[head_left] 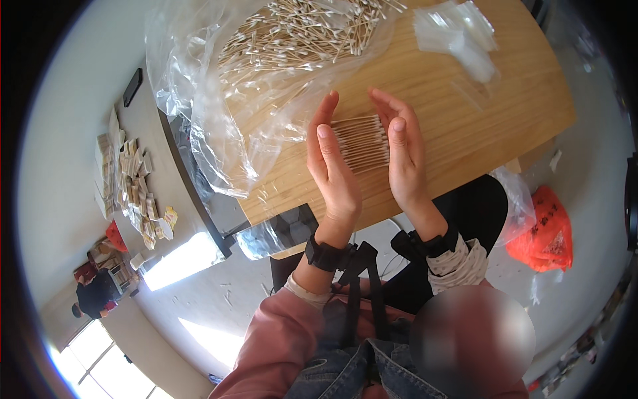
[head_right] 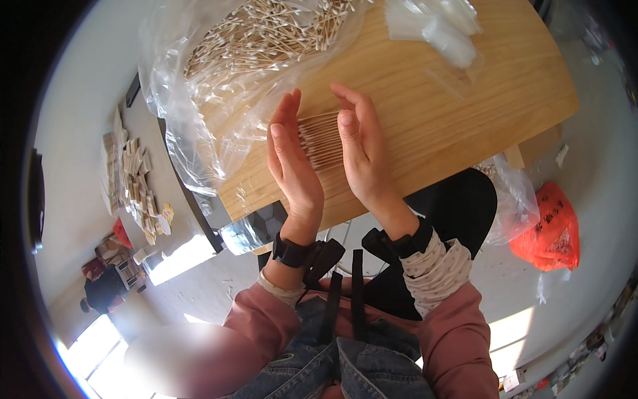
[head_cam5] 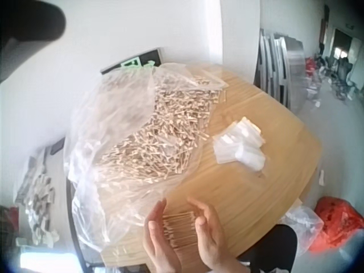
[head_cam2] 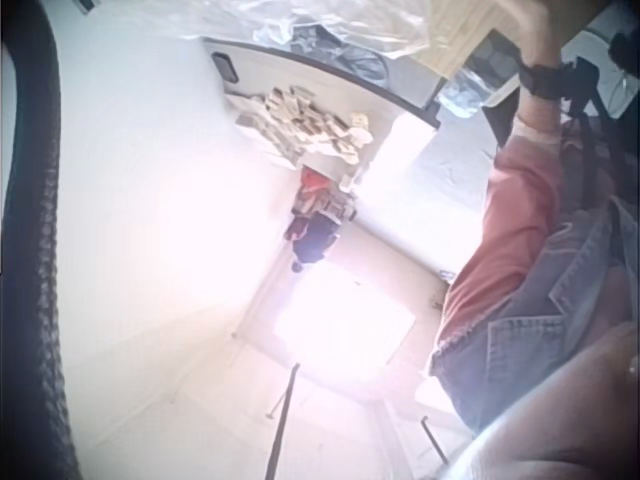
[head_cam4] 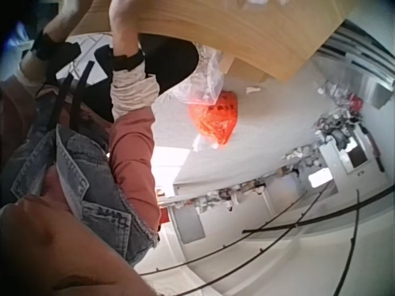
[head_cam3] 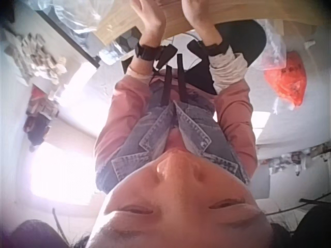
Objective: Packing cotton swabs into plastic containers and applying labels.
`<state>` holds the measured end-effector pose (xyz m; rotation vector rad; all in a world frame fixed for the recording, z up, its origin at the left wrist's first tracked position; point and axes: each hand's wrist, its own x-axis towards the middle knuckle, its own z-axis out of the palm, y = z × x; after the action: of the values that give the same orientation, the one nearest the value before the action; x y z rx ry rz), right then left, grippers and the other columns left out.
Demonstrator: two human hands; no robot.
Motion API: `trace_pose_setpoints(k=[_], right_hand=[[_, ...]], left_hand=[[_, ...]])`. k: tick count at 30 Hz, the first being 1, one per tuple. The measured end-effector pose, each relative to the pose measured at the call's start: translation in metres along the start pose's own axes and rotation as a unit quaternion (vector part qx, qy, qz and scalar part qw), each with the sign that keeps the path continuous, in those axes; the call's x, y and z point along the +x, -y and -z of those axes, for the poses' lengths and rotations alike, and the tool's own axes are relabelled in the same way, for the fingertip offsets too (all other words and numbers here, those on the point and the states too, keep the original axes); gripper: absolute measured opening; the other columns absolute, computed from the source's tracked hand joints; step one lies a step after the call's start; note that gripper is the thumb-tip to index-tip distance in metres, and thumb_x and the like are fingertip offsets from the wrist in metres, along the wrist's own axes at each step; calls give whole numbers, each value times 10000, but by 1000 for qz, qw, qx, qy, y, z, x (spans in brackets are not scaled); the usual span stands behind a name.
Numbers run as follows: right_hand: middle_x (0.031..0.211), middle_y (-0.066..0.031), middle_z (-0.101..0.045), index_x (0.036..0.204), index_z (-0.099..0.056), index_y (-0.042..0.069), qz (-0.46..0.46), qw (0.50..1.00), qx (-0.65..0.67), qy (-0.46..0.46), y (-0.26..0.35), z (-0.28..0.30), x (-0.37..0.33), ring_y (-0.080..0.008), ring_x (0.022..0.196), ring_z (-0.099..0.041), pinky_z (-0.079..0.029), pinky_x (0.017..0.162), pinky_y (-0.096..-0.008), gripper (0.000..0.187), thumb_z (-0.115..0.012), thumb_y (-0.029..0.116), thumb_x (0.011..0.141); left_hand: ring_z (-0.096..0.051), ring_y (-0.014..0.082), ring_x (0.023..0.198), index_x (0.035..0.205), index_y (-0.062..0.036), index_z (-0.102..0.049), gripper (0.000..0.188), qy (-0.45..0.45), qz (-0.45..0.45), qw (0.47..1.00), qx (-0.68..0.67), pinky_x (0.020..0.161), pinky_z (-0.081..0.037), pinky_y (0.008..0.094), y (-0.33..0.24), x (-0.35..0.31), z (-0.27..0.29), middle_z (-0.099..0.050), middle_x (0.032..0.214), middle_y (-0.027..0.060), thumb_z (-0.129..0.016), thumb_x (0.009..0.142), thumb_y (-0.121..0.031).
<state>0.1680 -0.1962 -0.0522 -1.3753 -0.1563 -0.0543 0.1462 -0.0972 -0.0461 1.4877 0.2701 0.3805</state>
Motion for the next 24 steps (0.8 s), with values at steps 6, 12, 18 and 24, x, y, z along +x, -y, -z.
trace_pose_setpoints(k=[6,12,18,24], right_hand=[[1376,-147,-544,1376,-507,-28,-41,994,86,-44,-2,2,2,-234,1320,-492,-356,1135,-363,506,-366,385,1119],[1421,-166,-528,1378,-506,-20,-31,994,101,-20,-9,6,-2,-254,1345,-489,-351,1158,-379,520,-350,403,1118],[1430,-185,-534,1356,-523,-22,15,988,133,-81,13,37,9,-265,1389,-465,-336,1183,-407,472,-391,362,1114],[1174,-124,-659,1106,-677,20,28,999,-20,-26,16,61,0,-218,1124,-632,-487,990,-352,171,-569,-10,977]], left_hand=[[-388,265,1462,1469,26,-454,574,-37,7,997,-72,1228,-234,408,1,-3,-3,-486,1516,173,-310,1114,-402],[-350,284,1481,1481,33,-427,574,-41,2,993,-110,1235,-215,422,1,-14,2,-444,1547,187,-312,1111,-390],[-204,407,1536,1548,85,-266,865,177,-199,787,557,1240,-156,521,-16,-25,16,-252,1626,283,-495,1008,-550],[-189,412,1540,1536,125,-247,1105,230,-179,724,625,1240,-161,528,0,-29,16,-234,1629,289,-558,872,-702]])
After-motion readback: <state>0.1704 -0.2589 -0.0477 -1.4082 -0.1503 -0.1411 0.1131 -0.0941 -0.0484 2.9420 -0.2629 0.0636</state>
